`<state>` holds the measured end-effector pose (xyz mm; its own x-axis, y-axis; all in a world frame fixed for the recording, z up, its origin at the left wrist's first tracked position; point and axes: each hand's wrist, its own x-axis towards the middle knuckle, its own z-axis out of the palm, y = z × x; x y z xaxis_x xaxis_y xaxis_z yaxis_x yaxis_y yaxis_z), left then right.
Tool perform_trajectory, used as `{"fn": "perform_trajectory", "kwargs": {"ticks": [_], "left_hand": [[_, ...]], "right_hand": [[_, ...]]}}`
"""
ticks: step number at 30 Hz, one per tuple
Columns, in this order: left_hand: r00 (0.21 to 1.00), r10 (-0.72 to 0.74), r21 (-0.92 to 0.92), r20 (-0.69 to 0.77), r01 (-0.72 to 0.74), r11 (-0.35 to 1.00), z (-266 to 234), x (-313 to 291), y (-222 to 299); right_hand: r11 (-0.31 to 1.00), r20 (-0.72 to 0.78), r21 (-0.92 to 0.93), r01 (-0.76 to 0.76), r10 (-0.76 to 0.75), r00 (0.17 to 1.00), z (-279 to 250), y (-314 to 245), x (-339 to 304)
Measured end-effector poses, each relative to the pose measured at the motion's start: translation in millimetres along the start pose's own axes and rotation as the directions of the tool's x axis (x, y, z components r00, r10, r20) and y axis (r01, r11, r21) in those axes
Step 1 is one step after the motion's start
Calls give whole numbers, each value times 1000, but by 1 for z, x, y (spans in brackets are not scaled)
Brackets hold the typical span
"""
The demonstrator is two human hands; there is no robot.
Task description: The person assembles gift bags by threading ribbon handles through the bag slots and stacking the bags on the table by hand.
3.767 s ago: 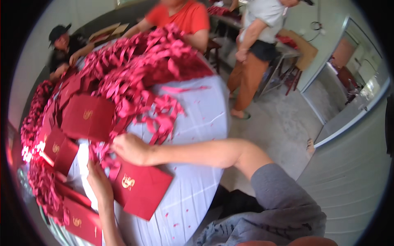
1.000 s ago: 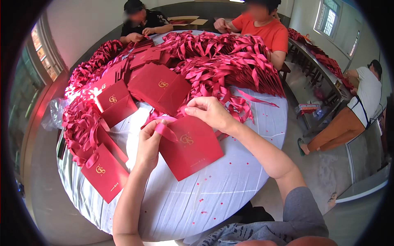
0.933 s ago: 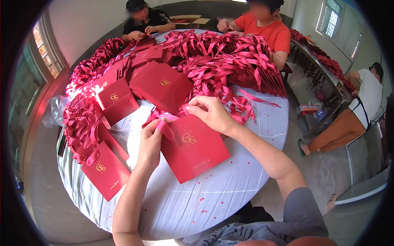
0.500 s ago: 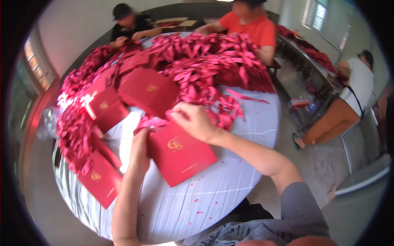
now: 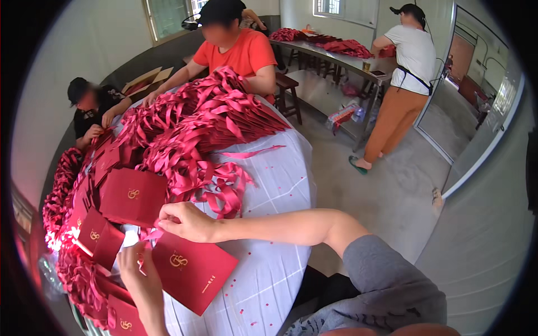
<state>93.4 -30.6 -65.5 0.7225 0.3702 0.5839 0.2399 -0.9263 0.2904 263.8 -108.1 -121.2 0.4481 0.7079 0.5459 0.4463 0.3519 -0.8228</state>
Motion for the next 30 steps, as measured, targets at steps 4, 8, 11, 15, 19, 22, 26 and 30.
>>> {"fn": "perform_trajectory", "kwargs": {"ticks": [4, 8, 11, 15, 19, 22, 26, 30], "left_hand": [[999, 44, 32, 10, -45, 998, 12, -2, 8], [999, -16, 26, 30, 15, 1000, 14, -1, -2], [996, 86, 41, 13, -87, 995, 6, -4, -16], [992, 102, 117, 78, -111, 987, -12, 4, 22], [978, 207, 185, 38, -210, 960, -13, 6, 27], [982, 188, 183, 17, -187, 965, -22, 7, 36], [966, 251, 315, 68, -259, 913, -41, 7, 40], [969, 231, 365, 86, -246, 898, -49, -6, 52]], "right_hand": [[999, -65, 30, 34, -32, 997, -3, -2, 3], [989, -128, 46, 141, -134, 983, -1, -2, 1], [979, -125, 60, 194, -186, 975, 4, -11, 1], [965, -159, -29, 262, -263, 952, 3, -7, 2], [954, -146, -62, 293, -299, 943, -3, -14, 1], [934, -165, -66, 352, -358, 919, -5, -20, 1], [941, -162, 25, 337, -329, 930, -1, -32, -4], [924, -163, -3, 382, -377, 912, -1, -39, -9]]}}
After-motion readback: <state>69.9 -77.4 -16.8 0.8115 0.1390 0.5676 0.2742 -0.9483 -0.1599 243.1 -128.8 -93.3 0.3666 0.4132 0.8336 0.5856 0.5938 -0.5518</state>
